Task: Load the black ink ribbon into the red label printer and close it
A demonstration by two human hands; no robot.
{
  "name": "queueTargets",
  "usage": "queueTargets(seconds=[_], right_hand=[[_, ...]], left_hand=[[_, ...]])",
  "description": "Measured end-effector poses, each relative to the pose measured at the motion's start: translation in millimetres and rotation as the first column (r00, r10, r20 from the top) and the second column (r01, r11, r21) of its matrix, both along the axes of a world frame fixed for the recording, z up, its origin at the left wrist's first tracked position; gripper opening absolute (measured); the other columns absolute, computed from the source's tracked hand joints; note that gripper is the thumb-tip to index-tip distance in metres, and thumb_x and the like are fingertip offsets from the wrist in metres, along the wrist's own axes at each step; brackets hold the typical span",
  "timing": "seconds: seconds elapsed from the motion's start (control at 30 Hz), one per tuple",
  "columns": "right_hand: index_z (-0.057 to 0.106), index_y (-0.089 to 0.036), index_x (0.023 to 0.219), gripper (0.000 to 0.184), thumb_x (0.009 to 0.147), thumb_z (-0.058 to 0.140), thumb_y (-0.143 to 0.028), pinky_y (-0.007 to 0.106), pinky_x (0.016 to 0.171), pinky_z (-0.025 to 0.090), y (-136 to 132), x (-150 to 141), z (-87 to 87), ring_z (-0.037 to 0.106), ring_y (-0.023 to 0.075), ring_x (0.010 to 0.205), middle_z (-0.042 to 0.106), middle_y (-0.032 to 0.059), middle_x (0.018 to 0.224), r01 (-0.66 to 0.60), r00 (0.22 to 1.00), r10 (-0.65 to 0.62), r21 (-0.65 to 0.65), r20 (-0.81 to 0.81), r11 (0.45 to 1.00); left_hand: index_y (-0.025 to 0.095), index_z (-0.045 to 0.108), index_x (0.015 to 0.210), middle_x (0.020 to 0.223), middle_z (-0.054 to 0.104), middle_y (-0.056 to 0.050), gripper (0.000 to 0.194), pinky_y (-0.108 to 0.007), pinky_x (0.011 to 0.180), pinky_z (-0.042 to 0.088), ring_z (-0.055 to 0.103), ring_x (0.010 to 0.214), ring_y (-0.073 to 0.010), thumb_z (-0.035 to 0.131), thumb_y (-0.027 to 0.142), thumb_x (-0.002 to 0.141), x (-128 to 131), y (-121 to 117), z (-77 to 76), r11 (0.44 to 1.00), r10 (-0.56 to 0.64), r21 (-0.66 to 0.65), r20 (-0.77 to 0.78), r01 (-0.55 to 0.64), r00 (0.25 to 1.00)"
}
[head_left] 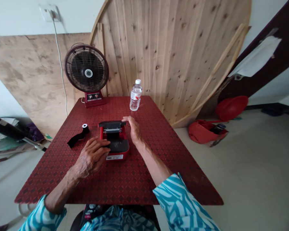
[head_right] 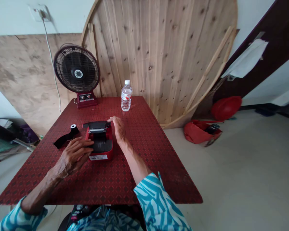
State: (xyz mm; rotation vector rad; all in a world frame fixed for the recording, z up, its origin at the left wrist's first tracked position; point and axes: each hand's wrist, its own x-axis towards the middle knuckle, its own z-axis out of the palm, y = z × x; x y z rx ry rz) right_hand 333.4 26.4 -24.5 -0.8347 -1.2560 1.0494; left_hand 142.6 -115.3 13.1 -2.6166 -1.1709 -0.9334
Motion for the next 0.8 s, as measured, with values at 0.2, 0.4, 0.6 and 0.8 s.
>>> queueTargets(seconds=[0.2, 0.4, 0.6, 0.8], right_hand=[[0.069, -0.024, 0.074, 0.022, 0.078, 0.063, -0.045, 0.038, 0.098, 0.041, -38.8, 8.3, -16.6, 0.055, 0.0239, 0.112, 0.063, 0.0035, 0.111, 0.029, 0.999, -0.029, -0.015, 0.033, 0.999], [0.069, -0.026, 0.093, 0.021, 0.074, 0.061, -0.035, 0.039, 0.1, 0.04, -44.0, 2.7, -22.5, 0.055, 0.0227, 0.111, 0.063, 0.0025, 0.112, 0.023, 0.999, -0.026, -0.057, -0.045, 0.998], [0.066, -0.026, 0.103, 0.028, 0.076, 0.06, -0.034, 0.041, 0.101, 0.041, -46.5, 3.8, -21.1, 0.056, 0.0233, 0.111, 0.064, 0.0024, 0.116, -0.006, 0.999, 0.001, -0.132, -0.034, 0.991], [0.064, -0.028, 0.111, 0.031, 0.082, 0.056, -0.036, 0.042, 0.105, 0.037, -48.8, 3.9, -27.5, 0.053, 0.0224, 0.116, 0.06, 0.0018, 0.124, -0.029, 1.0, 0.029, -0.105, 0.0, 0.994]], left_hand=[[0.021, 0.069, 0.097, 0.104, 0.068, -0.009, 0.016, -0.04, 0.086, 0.047, 0.059, 0.1, -0.0227, 0.056, 0.017, 0.088, -0.3, -5.6, 0.0, 0.998, 0.058, -0.007, 0.042, -0.058, 0.997], [0.019, 0.061, 0.114, 0.116, 0.064, -0.011, 0.026, -0.041, 0.093, 0.043, 0.056, 0.107, -0.0231, 0.047, 0.026, 0.093, -6.8, -3.3, -5.2, 0.993, 0.105, -0.071, 0.101, -0.098, 0.989], [0.018, 0.057, 0.123, 0.127, 0.06, -0.013, 0.033, -0.042, 0.095, 0.041, 0.054, 0.113, -0.0246, 0.039, 0.028, 0.097, -11.4, 3.7, -18.0, 0.967, 0.243, -0.102, 0.088, -0.233, 0.966], [0.017, 0.057, 0.123, 0.126, 0.062, -0.011, 0.033, -0.04, 0.097, 0.04, 0.053, 0.117, -0.0229, 0.037, 0.022, 0.097, -9.7, 1.4, -23.8, 0.969, 0.244, -0.059, 0.084, -0.239, 0.966]])
